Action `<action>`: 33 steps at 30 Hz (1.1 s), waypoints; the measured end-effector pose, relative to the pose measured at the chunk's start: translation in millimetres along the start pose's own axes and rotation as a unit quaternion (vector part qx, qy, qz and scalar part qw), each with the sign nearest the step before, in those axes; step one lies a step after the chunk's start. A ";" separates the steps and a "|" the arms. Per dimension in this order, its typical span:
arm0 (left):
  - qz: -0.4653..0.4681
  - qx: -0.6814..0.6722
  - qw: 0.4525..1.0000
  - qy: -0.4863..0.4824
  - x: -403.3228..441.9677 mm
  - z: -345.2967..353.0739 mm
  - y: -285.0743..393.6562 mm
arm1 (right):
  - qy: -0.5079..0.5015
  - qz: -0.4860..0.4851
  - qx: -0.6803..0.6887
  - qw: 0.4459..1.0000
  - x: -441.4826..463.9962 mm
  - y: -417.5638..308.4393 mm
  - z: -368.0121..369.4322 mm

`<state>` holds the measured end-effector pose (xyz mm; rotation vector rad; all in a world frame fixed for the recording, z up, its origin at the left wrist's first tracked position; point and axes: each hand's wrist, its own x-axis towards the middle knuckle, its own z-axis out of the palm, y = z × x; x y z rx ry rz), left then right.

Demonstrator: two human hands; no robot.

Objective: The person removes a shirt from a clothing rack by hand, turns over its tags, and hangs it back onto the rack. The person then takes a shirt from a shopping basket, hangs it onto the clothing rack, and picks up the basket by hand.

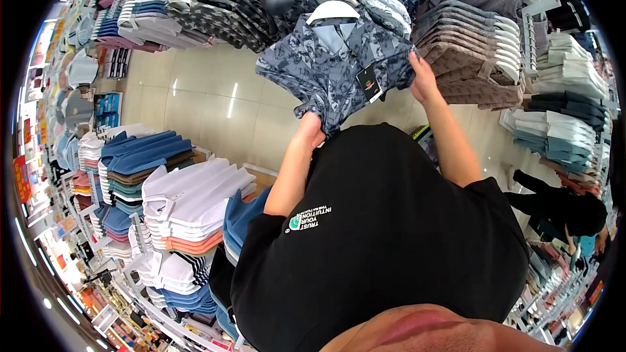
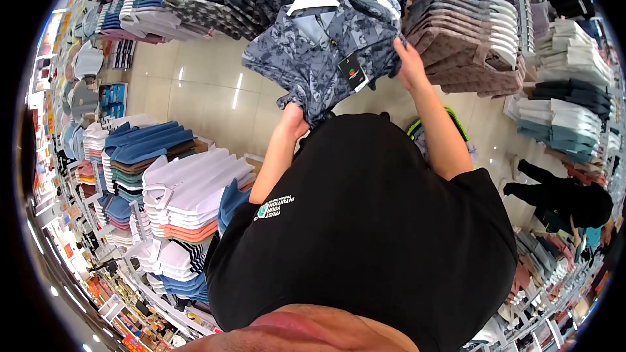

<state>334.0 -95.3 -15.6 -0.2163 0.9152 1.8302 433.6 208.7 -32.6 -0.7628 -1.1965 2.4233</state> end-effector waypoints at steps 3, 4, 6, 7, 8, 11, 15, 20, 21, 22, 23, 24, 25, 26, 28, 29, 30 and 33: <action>-0.016 -0.001 1.000 0.004 0.2 1.0 -1.2 | 0.016 0.109 -0.010 0.994 -30.9 33.4 8.6; -0.027 -0.001 1.000 0.002 -1.6 6.7 1.6 | -0.003 0.165 -0.006 0.986 -45.1 35.1 20.9; -0.030 0.002 0.999 0.019 -2.2 14.0 3.9 | -0.067 0.187 -0.025 0.980 -52.4 55.8 26.3; -0.024 0.000 1.000 0.017 -0.6 14.4 5.0 | -0.091 0.196 -0.042 0.975 -55.0 57.9 31.1; -0.018 -0.002 1.000 0.016 -0.6 14.2 5.7 | -0.115 0.205 -0.059 0.970 -57.7 60.3 36.6; 0.004 0.040 0.998 0.038 2.4 10.4 5.0 | -0.111 0.167 -0.106 0.974 -62.8 52.8 50.2; 0.048 0.040 0.992 0.112 7.1 -7.9 3.5 | -0.080 0.194 -0.077 0.975 -62.1 50.5 44.0; 0.058 0.050 0.985 0.155 6.0 -20.9 -2.4 | -0.081 0.178 -0.066 0.979 -76.3 31.4 49.2; 0.054 0.052 0.986 0.151 5.1 -20.5 -5.1 | -0.075 0.176 -0.071 0.979 -75.3 36.2 45.1; 0.053 0.052 0.986 0.151 5.6 -20.5 -7.9 | -0.074 0.177 -0.071 0.979 -75.4 39.7 40.5; 0.051 0.057 0.985 0.156 6.2 -20.9 -10.8 | -0.073 0.167 -0.088 0.979 -75.4 43.3 35.9; 0.049 0.062 0.984 0.161 7.5 -23.1 -13.5 | -0.073 0.156 -0.105 0.979 -76.6 41.5 37.8; 0.049 0.061 0.984 0.162 9.9 -25.2 -15.2 | -0.073 0.157 -0.105 0.979 -78.5 38.9 39.3; 0.058 0.078 0.980 0.172 12.1 -27.8 -16.3 | -0.069 0.154 -0.110 0.979 -82.0 36.4 41.2; 0.066 0.095 0.976 0.182 19.1 -40.5 -21.6 | -0.066 0.151 -0.116 0.979 -86.9 32.9 45.5; 0.082 0.115 0.970 0.197 22.8 -49.6 -24.3 | -0.068 0.144 -0.108 0.981 -88.1 32.6 46.3; 0.098 0.134 0.963 0.211 23.0 -50.7 -24.4 | -0.069 0.136 -0.101 0.983 -88.9 32.6 46.3; 0.068 0.163 0.956 0.234 20.5 -58.2 -29.8 | -0.066 0.181 -0.119 0.974 -87.4 31.5 41.5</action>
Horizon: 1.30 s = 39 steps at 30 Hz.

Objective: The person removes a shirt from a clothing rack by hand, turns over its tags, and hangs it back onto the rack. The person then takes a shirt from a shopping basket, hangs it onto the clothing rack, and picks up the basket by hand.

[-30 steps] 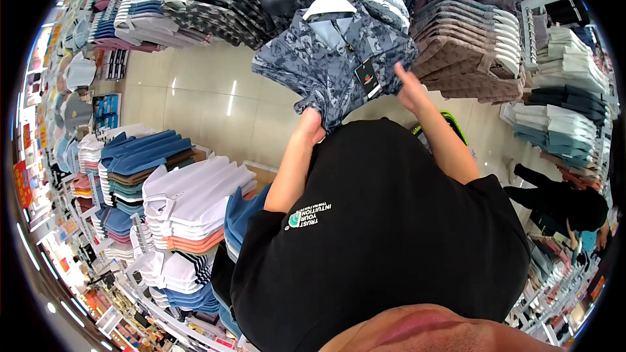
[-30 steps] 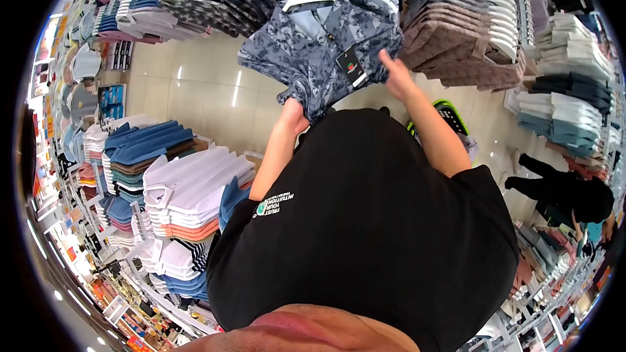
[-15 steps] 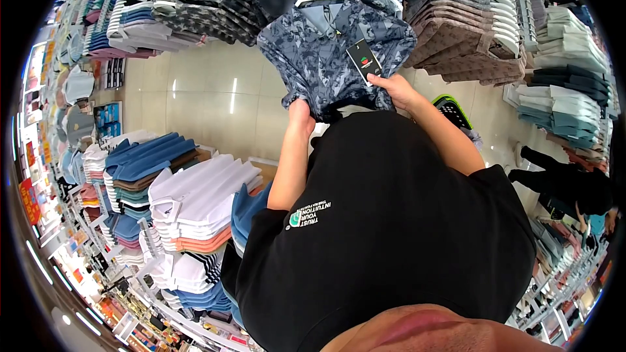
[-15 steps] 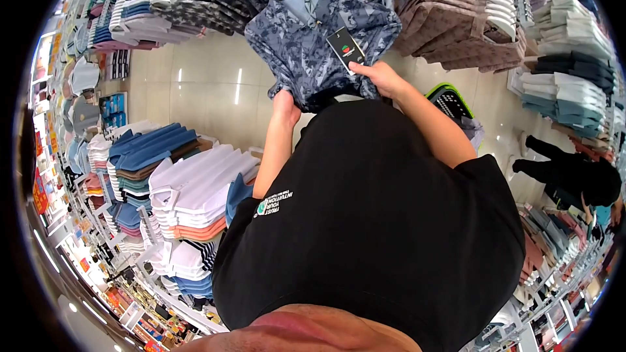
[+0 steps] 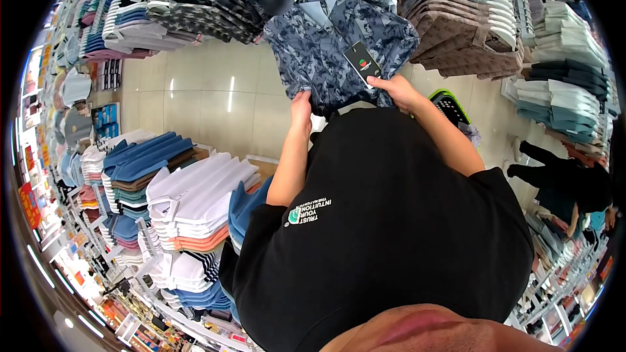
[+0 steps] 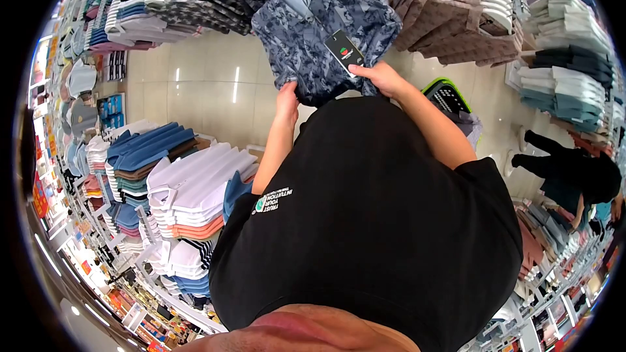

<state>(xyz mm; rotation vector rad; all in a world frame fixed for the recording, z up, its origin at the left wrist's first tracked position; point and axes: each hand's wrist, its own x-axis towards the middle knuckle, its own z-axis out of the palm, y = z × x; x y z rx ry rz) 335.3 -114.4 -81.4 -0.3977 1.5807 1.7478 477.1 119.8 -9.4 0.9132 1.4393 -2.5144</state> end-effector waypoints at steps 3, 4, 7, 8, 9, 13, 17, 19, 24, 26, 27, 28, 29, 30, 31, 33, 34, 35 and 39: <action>-0.037 0.064 0.997 -0.008 6.1 -5.4 -9.9 | 0.012 0.003 -0.008 1.000 -13.0 -13.6 6.0; 0.010 0.119 0.993 0.024 7.4 -2.6 -14.1 | -0.001 -0.016 -0.011 1.000 -11.2 -10.7 4.3; 0.067 0.208 0.975 0.043 -7.9 17.2 -0.5 | -0.005 0.003 -0.025 1.000 -13.2 -14.8 4.9; 0.081 0.196 0.977 -0.001 -13.4 25.9 7.6 | -0.005 0.004 -0.025 1.000 -11.7 -13.2 4.7; 0.094 0.184 0.977 -0.045 -20.3 35.4 15.8 | -0.002 -0.024 -0.041 0.999 -9.2 -10.1 4.1; 0.112 0.155 0.964 -0.185 -46.7 83.5 45.4 | 0.014 -0.066 -0.130 0.989 -22.4 -28.3 17.7; 0.079 0.083 0.966 -0.233 -38.2 103.2 51.3 | 0.004 -0.135 -0.171 0.976 -15.3 -19.8 13.0; 0.068 0.054 0.973 -0.215 -40.8 107.6 58.3 | 0.005 -0.188 -0.229 0.955 -12.1 -14.0 8.2; 0.022 0.007 0.973 -0.232 -43.8 107.4 64.8 | 0.008 -0.227 -0.241 0.944 -20.2 -17.9 9.3; -0.010 -0.037 0.968 -0.249 -40.7 105.0 60.8 | 0.005 -0.210 -0.232 0.950 -21.1 -17.6 7.2; -0.011 -0.036 0.968 -0.249 -41.6 105.7 61.4 | 0.003 -0.212 -0.208 0.955 -20.2 -15.7 6.2; -0.027 -0.060 0.964 -0.259 -42.8 106.0 62.3 | 0.000 -0.214 -0.184 0.959 -19.5 -14.1 5.3; -0.043 -0.084 0.959 -0.268 -43.5 105.9 63.0 | 0.000 -0.214 -0.183 0.960 -18.8 -12.9 4.1; -0.043 -0.084 0.959 -0.268 -41.1 103.6 62.1 | 0.003 -0.226 -0.175 0.958 -18.9 -14.0 4.8; -0.061 -0.113 0.946 -0.297 -37.1 100.0 60.3 | 0.005 -0.238 -0.166 0.957 -19.1 -15.4 5.7; -0.078 -0.142 0.932 -0.325 -33.5 96.8 58.0 | 0.003 -0.228 -0.141 0.963 -19.8 -17.4 8.6; -0.084 -0.156 0.929 -0.325 -33.2 96.7 57.0 | 0.002 -0.217 -0.117 0.969 -20.1 -18.6 9.8; -0.089 -0.169 0.926 -0.325 -33.0 96.0 56.1 | 0.001 -0.217 -0.117 0.969 -20.8 -20.5 10.0; -0.100 -0.165 0.933 -0.304 -33.1 95.3 55.9 | -0.016 -0.148 -0.164 0.975 -21.0 -21.2 8.4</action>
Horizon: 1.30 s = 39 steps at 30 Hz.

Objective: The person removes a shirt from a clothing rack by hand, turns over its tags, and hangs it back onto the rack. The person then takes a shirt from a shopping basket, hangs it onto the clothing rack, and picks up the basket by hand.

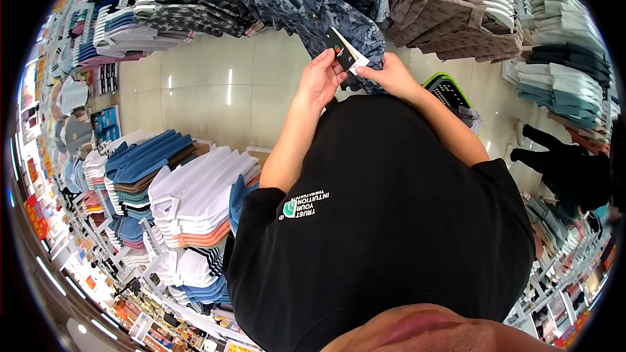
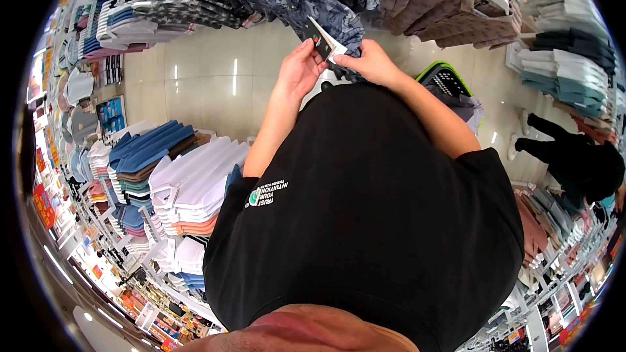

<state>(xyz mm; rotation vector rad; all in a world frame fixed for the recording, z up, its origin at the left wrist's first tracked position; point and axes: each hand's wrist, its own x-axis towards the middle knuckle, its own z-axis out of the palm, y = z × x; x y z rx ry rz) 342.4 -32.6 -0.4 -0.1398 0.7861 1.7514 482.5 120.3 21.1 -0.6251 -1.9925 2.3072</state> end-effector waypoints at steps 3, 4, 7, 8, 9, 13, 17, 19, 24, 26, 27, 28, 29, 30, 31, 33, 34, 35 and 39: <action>0.037 0.065 0.997 0.028 0.2 0.9 -3.3 | 0.005 0.011 -0.017 1.000 0.5 0.3 0.6; 0.087 0.159 0.980 0.081 -1.1 6.6 -3.2 | 0.013 0.012 -0.032 0.999 0.7 0.4 0.4; 0.235 0.343 0.897 0.152 0.1 22.7 -4.3 | 0.025 0.011 -0.066 0.997 1.2 2.5 0.3; 0.329 0.428 0.825 0.168 0.6 27.1 -4.1 | 0.026 0.008 -0.079 0.997 0.0 -0.4 1.5; 0.318 0.480 0.801 0.163 -6.6 37.5 4.1 | 0.024 0.009 -0.079 0.997 -1.4 -3.7 3.3; 0.333 0.591 0.719 0.151 1.6 47.7 2.3 | 0.025 -0.036 -0.145 0.988 -0.6 0.1 7.8; 0.306 0.505 0.796 0.135 19.5 32.7 -8.8 | 0.044 -0.081 -0.211 0.973 -0.1 -1.6 9.1; 0.297 0.425 0.850 0.099 17.2 35.6 -2.6 | 0.050 -0.080 -0.225 0.970 0.7 0.1 7.0; 0.155 0.298 0.938 0.086 -10.3 40.4 31.4 | 0.058 -0.020 -0.069 0.996 -1.4 2.1 1.4; 0.147 0.284 0.944 0.084 -14.9 40.0 37.6 | 0.063 -0.027 -0.061 0.996 2.0 10.8 -2.3; 0.144 0.260 0.951 0.089 -16.9 40.7 39.4 | 0.066 -0.033 -0.054 0.996 3.1 11.3 -1.8; 0.142 0.235 0.957 0.094 -17.9 41.2 40.6 | 0.064 -0.034 -0.055 0.996 4.1 11.6 -1.6; 0.145 0.212 0.961 0.101 -17.2 41.4 41.0 | 0.068 -0.036 -0.034 0.996 5.3 11.8 -1.2; 0.147 0.210 0.961 0.102 -16.0 41.8 40.6 | 0.072 -0.039 -0.013 0.997 6.1 8.4 0.5; 0.160 0.204 0.958 0.120 -14.1 43.0 39.6 | 0.069 -0.039 -0.015 0.997 6.2 4.5 1.3; 0.188 0.195 0.951 0.149 -11.1 50.5 37.4 | 0.063 -0.055 -0.034 0.996 4.6 -4.0 2.6; 0.190 0.193 0.951 0.151 -7.1 51.3 33.1 | 0.060 -0.054 -0.035 0.996 5.0 -5.6 3.0; 0.203 0.195 0.947 0.156 -0.7 51.2 28.1 | 0.033 -0.063 -0.069 0.995 5.5 -6.7 3.0; 0.245 0.204 0.933 0.165 15.0 56.1 10.9 | -0.001 -0.015 -0.161 0.987 4.6 -24.6 8.7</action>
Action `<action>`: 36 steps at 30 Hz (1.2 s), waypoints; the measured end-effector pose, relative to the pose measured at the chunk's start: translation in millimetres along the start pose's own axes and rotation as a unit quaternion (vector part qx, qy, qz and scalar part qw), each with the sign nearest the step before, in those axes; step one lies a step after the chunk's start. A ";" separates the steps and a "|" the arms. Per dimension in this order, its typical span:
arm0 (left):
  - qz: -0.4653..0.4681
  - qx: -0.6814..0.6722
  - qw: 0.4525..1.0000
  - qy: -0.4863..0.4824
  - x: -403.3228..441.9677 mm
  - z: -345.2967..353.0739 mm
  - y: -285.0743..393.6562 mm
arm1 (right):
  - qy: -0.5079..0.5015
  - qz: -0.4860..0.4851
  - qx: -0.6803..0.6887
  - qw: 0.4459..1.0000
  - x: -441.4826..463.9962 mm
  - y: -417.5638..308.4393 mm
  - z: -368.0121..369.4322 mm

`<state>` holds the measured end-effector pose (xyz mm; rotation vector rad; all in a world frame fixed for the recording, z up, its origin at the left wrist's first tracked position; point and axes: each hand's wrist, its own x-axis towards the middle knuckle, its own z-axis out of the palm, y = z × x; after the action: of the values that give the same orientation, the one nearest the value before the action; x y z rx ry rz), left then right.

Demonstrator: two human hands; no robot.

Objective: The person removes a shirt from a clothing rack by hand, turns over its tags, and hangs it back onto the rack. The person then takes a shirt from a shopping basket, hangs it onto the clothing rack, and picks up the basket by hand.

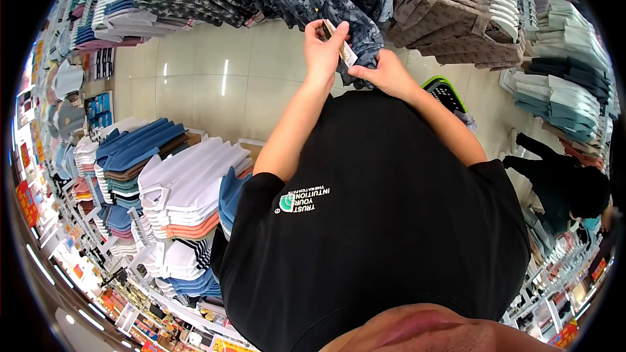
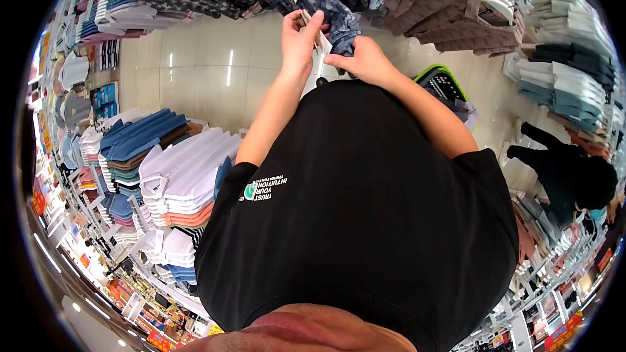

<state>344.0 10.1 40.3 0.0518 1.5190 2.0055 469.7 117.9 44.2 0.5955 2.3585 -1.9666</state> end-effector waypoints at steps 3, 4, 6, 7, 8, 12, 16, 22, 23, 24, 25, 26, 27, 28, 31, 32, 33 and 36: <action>0.014 0.004 1.000 -0.003 1.6 0.2 -2.6 | -0.005 0.068 -0.052 0.996 1.0 2.6 -1.3; 0.014 0.000 1.000 -0.007 1.0 -0.5 -0.9 | 0.020 0.042 -0.023 0.999 2.4 12.2 -0.6; -0.019 0.003 1.000 -0.023 0.3 -5.9 7.4 | 0.064 -0.023 0.021 0.997 2.7 19.3 1.5; -0.051 0.004 0.998 -0.039 -0.6 -8.3 12.8 | 0.066 -0.022 0.023 0.997 2.3 20.4 0.6; -0.066 0.023 0.997 -0.042 -1.7 -9.7 17.6 | 0.060 -0.006 0.028 0.998 2.6 22.0 -1.4; -0.099 -0.045 0.990 -0.090 1.6 -17.3 26.6 | 0.054 0.020 0.070 0.996 2.0 22.5 -3.2; -0.117 -0.049 0.986 -0.112 0.0 -25.0 39.8 | 0.081 -0.011 0.102 0.991 6.3 36.7 0.6; -0.113 -0.063 0.979 -0.159 3.9 -38.2 39.5 | 0.085 0.014 0.137 0.987 6.3 38.6 -0.9; -0.116 -0.057 0.978 -0.161 3.1 -39.5 39.8 | 0.090 0.010 0.151 0.984 6.7 40.4 0.5; -0.119 -0.052 0.978 -0.163 2.3 -40.3 40.5 | 0.095 0.005 0.166 0.982 7.0 39.9 1.1; -0.118 -0.052 0.978 -0.162 1.8 -40.7 41.5 | 0.095 0.005 0.165 0.982 7.1 39.3 0.6; -0.116 -0.048 0.979 -0.163 1.2 -40.9 42.4 | 0.093 0.013 0.165 0.982 6.8 38.4 -0.3; -0.114 -0.044 0.979 -0.164 0.3 -41.2 43.0 | 0.091 0.021 0.166 0.982 6.5 37.5 -0.9; -0.113 -0.044 0.979 -0.163 -0.4 -41.6 43.3 | 0.091 0.021 0.165 0.982 6.9 38.2 -0.9; -0.112 -0.043 0.979 -0.162 -1.4 -42.3 43.5 | 0.092 0.017 0.173 0.981 8.1 38.0 -0.9; -0.115 -0.047 0.980 -0.158 -1.8 -42.2 43.2 | 0.095 0.028 0.172 0.980 7.4 37.0 -1.1; -0.118 -0.050 0.980 -0.155 -1.7 -41.8 42.9 | 0.098 0.038 0.170 0.980 7.5 35.6 -1.6; -0.117 -0.047 0.980 -0.152 -1.0 -42.2 39.8 | 0.094 0.036 0.187 0.977 10.3 43.8 -1.4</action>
<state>310.9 -32.7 61.5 0.1284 1.1794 1.7871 473.4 128.1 0.5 0.9042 2.0262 -2.4379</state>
